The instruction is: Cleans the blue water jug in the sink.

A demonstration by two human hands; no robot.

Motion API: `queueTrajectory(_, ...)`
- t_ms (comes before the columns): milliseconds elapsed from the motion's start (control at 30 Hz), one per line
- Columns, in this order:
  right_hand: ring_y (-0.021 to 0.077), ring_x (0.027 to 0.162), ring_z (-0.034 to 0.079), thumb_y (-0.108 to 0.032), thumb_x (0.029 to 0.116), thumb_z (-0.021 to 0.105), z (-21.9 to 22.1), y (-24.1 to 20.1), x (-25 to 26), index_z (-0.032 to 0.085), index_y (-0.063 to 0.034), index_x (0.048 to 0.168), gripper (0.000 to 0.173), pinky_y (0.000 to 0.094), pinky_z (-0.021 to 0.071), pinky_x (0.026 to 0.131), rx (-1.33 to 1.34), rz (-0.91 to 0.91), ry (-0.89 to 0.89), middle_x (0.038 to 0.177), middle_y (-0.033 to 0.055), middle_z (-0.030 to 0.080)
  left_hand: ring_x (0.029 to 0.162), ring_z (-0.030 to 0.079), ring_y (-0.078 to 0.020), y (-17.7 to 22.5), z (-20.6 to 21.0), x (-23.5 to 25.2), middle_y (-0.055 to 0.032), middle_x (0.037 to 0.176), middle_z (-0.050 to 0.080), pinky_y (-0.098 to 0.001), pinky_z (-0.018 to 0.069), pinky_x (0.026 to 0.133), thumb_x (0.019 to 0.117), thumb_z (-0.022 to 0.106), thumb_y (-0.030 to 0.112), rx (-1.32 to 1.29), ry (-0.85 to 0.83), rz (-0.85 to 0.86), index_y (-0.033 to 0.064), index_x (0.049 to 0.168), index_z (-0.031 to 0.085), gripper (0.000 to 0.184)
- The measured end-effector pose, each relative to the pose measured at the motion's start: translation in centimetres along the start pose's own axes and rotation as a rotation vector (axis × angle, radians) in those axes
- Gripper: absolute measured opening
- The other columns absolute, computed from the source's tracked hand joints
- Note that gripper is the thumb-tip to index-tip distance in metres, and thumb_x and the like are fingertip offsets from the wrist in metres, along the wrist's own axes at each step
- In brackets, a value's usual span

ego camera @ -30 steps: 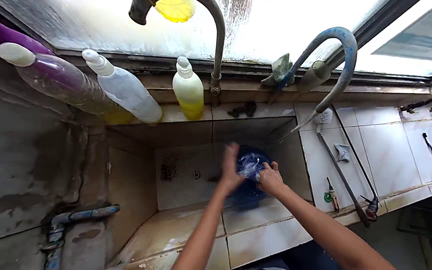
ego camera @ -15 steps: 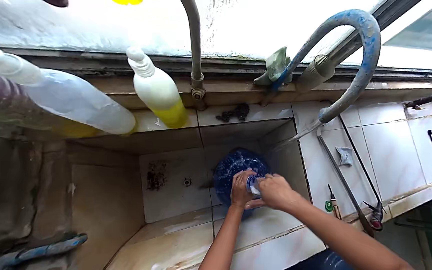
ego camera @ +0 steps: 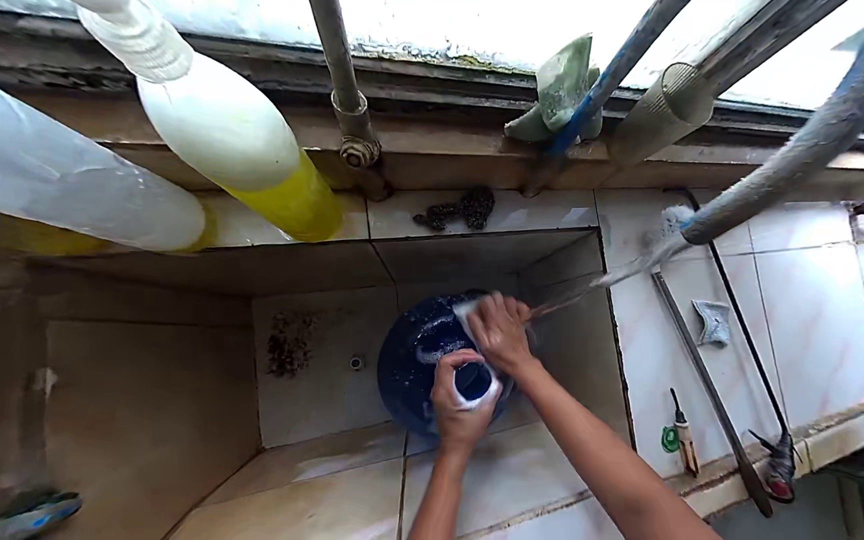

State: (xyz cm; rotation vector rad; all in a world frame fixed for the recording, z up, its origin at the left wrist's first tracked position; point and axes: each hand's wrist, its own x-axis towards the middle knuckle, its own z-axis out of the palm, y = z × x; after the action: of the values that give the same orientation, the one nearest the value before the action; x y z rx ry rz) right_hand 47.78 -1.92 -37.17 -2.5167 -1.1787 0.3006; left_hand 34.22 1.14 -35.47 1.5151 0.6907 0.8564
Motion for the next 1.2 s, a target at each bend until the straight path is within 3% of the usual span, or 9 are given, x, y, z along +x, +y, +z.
queueTrajectory(133,0.0303,0.151,0.036,-0.038,0.1112,0.029,1.4,-0.5,0.4,0.053,-0.0241,0.151,0.048,0.0549,0.0330,0.121,0.116,-0.075,-0.089,0.161,0.0062,0.044,0.111,0.067,-0.0150,-0.7,-1.8,1.1,-0.0090,0.107,0.071,-0.0332,0.0527,0.105,0.0754,0.083,0.012,-0.035,-0.026,0.002,-0.0012,0.107,0.063,0.040)
queueTrajectory(233,0.0394,0.148,0.039,-0.032,0.1108,0.030,2.4,-1.5,-7.8,0.061,-0.0138,0.145,0.049,0.0585,0.0305,0.120,0.281,-0.084,0.131,0.156,0.0129,0.050,0.111,0.067,-0.0148,-0.9,1.6,-0.2,-0.0093,0.107,0.070,-0.0323,0.0534,0.104,0.0766,0.083,0.007,-0.046,0.379,0.003,-0.0041,0.110,0.058,0.043)
queueTrajectory(400,0.0248,0.147,0.045,-0.036,0.1126,0.025,0.1,-1.9,4.4,0.050,-0.0181,0.154,0.051,0.0506,0.0380,0.119,0.181,0.114,-0.274,0.155,0.0043,0.052,0.109,0.067,-0.0155,-2.0,-2.3,1.8,-0.0066,0.106,0.072,-0.0347,0.0533,0.104,0.0741,0.086,0.014,-0.144,-0.193,0.003,0.0031,0.105,0.066,0.039)
queueTrajectory(567,0.0449,0.149,0.036,-0.036,0.1110,0.033,2.9,-0.7,-7.5,0.064,-0.0129,0.141,0.049,0.0576,0.0307,0.122,0.394,-0.088,0.120,0.155,0.0221,0.048,0.114,0.066,-0.0167,-1.4,0.9,0.4,-0.0089,0.107,0.071,-0.0351,0.0510,0.108,0.0779,0.084,0.011,-0.016,0.365,-0.021,-0.0017,0.106,0.062,0.038)
queueTrajectory(733,0.0247,0.145,0.047,-0.040,0.1115,0.029,1.3,-2.4,4.1,0.060,-0.0241,0.145,0.048,0.0516,0.0412,0.117,0.162,-0.041,-0.249,0.151,0.0012,0.057,0.112,0.066,-0.0164,-2.5,-3.7,2.1,-0.0056,0.107,0.072,-0.0384,0.0505,0.108,0.0777,0.086,0.020,-0.089,-0.178,-0.002,0.0061,0.107,0.067,0.037)
queueTrajectory(900,0.0280,0.151,0.037,-0.042,0.1095,0.043,3.3,3.0,-4.7,0.065,-0.0043,0.135,0.051,0.0456,0.0268,0.127,0.760,-0.128,0.027,0.152,0.0131,0.055,0.109,0.068,-0.0173,-2.4,-0.7,1.0,-0.0049,0.103,0.073,-0.0376,0.0533,0.105,0.0800,0.084,0.023,0.042,0.207,0.043,0.0082,0.104,0.067,0.033)
queueTrajectory(1000,0.0216,0.140,0.051,-0.023,0.1046,0.048,0.0,5.3,2.2,0.060,0.0097,0.134,0.046,0.0374,0.0380,0.119,0.814,0.086,-0.332,0.146,0.0183,0.058,0.104,0.070,-0.0204,-1.9,0.4,-0.3,-0.0076,0.098,0.075,-0.0390,0.0531,0.102,0.0799,0.081,0.031,0.060,-0.056,0.165,0.0089,0.100,0.069,0.032)
queueTrajectory(1133,0.0266,0.116,0.067,-0.036,0.0992,0.065,-1.0,-5.3,6.5,0.078,-0.0166,0.109,0.025,0.0583,0.0497,0.101,0.185,-0.592,-1.020,0.117,0.0061,0.074,0.101,0.071,-0.0212,-1.3,0.3,-3.1,-0.0065,0.098,0.076,-0.0395,0.0515,0.101,0.0806,0.074,0.029,-0.058,-0.553,0.360,0.0107,0.099,0.075,0.026)
queueTrajectory(1200,0.0310,0.113,0.067,-0.032,0.1005,0.066,0.3,-8.8,7.2,0.077,-0.0156,0.118,0.026,0.0638,0.0497,0.096,0.113,-0.540,-1.280,0.118,0.0095,0.073,0.113,0.068,-0.0231,-1.7,-3.0,-3.6,-0.0083,0.107,0.075,-0.0433,0.0454,0.111,0.0831,0.075,0.022,-0.180,-0.682,0.311,0.0084,0.105,0.073,0.026)
